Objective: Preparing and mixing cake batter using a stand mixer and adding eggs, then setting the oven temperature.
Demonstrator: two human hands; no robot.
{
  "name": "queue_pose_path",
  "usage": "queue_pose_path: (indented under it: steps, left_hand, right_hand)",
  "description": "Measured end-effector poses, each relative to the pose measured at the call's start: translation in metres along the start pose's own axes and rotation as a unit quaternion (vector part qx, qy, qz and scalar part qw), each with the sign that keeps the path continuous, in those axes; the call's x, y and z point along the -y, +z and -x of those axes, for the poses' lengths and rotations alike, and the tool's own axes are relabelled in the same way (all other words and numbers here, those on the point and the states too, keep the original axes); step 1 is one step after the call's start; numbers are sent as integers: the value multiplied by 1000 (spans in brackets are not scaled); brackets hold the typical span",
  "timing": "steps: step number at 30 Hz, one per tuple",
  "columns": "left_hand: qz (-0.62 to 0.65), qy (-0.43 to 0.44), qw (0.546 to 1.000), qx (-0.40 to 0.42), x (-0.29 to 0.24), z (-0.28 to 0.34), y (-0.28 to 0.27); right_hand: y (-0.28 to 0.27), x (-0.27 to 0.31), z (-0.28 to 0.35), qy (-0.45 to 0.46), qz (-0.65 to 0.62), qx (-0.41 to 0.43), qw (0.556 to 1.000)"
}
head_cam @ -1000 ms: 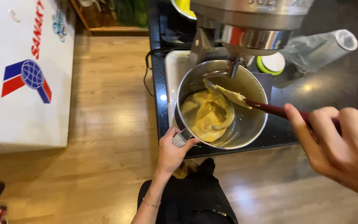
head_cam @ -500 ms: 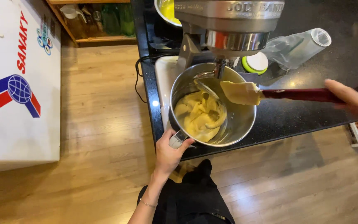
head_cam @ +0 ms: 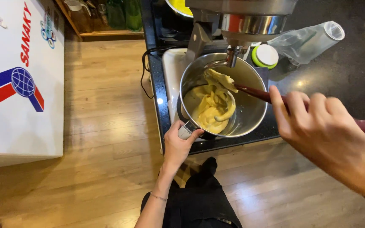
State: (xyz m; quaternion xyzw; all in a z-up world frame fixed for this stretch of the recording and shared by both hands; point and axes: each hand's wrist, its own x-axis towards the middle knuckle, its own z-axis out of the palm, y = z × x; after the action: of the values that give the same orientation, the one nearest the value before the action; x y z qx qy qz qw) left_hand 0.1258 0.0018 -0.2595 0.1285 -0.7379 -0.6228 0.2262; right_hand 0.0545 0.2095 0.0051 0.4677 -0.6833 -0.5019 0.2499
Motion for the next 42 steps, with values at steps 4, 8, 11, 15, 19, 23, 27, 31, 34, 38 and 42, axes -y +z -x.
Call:
queue_pose_path:
  steps: [4, 8, 11, 15, 19, 23, 27, 31, 34, 38, 42]
  left_hand:
    - [8, -17, 1000, 13, -1, -1, -2]
    - [-6, -11, 1000, 16, 4, -2, -1]
    - [-16, 1, 1000, 5, 6, -2, -1]
    - [-24, -5, 1000, 8, 4, -2, -2]
    - [-4, 10, 1000, 5, -1, -2, -3]
    - [-6, 0, 1000, 6, -1, -2, -3]
    - [-6, 1, 1000, 14, -3, -3, -5]
    - [0, 5, 1000, 21, -4, -3, -4]
    - [-1, 8, 1000, 24, -3, -2, -6]
    - [1, -6, 1000, 27, -3, 0, -7]
    - [-26, -42, 999, 20, 8, 3, -6]
  right_hand:
    - [-18, 1, 30, 26, 1, -4, 1000]
    - [2, -7, 71, 82, -123, 48, 988]
    - [119, 5, 103, 242, -422, 109, 867]
    - [312, 26, 240, 320, -571, 144, 742]
    - [278, -23, 173, 261, -631, 31, 730]
    - [274, -28, 123, 363, -648, 53, 668]
    - [156, -44, 34, 335, -362, 84, 866]
    - [77, -29, -5, 12, 98, 35, 995]
    - [69, -10, -11, -10, 75, -48, 996]
    - [42, -8, 22, -29, 136, -81, 987]
    - [41, -13, 64, 5, 90, -59, 994]
